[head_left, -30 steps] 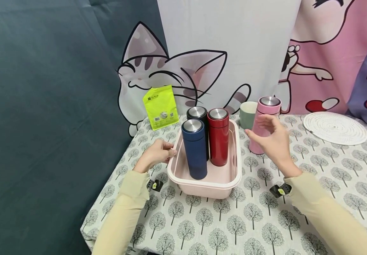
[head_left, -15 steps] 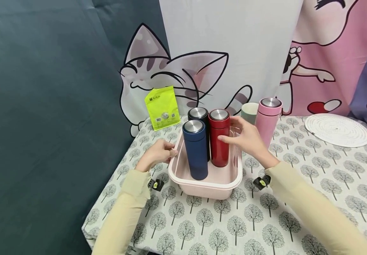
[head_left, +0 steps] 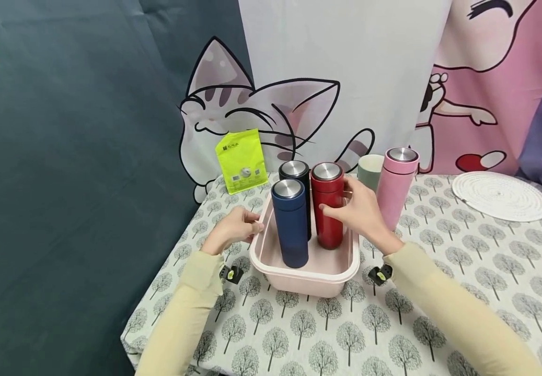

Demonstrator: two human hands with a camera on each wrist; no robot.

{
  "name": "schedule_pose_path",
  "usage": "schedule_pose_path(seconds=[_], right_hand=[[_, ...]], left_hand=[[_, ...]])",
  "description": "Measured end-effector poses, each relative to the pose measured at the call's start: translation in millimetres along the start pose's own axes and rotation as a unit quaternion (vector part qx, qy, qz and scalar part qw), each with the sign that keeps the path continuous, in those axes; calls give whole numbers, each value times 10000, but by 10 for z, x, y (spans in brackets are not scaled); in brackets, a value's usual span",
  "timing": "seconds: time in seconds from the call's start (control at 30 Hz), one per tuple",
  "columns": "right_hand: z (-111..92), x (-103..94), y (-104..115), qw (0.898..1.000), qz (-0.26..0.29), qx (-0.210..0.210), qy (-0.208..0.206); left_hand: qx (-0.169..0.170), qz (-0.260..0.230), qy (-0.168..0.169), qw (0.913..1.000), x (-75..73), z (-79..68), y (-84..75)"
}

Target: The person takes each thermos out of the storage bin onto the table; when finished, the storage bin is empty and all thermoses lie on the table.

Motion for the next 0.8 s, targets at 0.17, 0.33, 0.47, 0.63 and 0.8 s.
schedule_pose_path(seconds=[0.17, 0.33, 0.47, 0.63, 0.8], right_hand=[[-112, -131, 148, 9988, -105, -207, -434], [-179, -280, 357, 9931, -161, -750, -890], [-217, -395, 521, 9855, -39, -1230, -1170], [-268, -534, 680, 9758, 203, -1645, -1429], [-297, -657, 817, 9642, 660, -2024, -1580]], left_hand=[[-24, -31, 32, 10000, 36, 1, 4], [-34, -33, 18, 10000, 39, -9, 3], [75, -94, 23, 9999, 24, -4, 8], [150, -180, 45, 9997, 11, -2, 17], [175, -210, 53, 9996, 1, 5, 17]])
Point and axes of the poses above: each hand's wrist, its own z-axis towards the middle knuckle, its own x-axis out of the palm, y = z × x, the point moved 4 cm from there along z, towards the middle knuckle, and after that the axes turned 6 degrees about y, right-handed, at the moved point
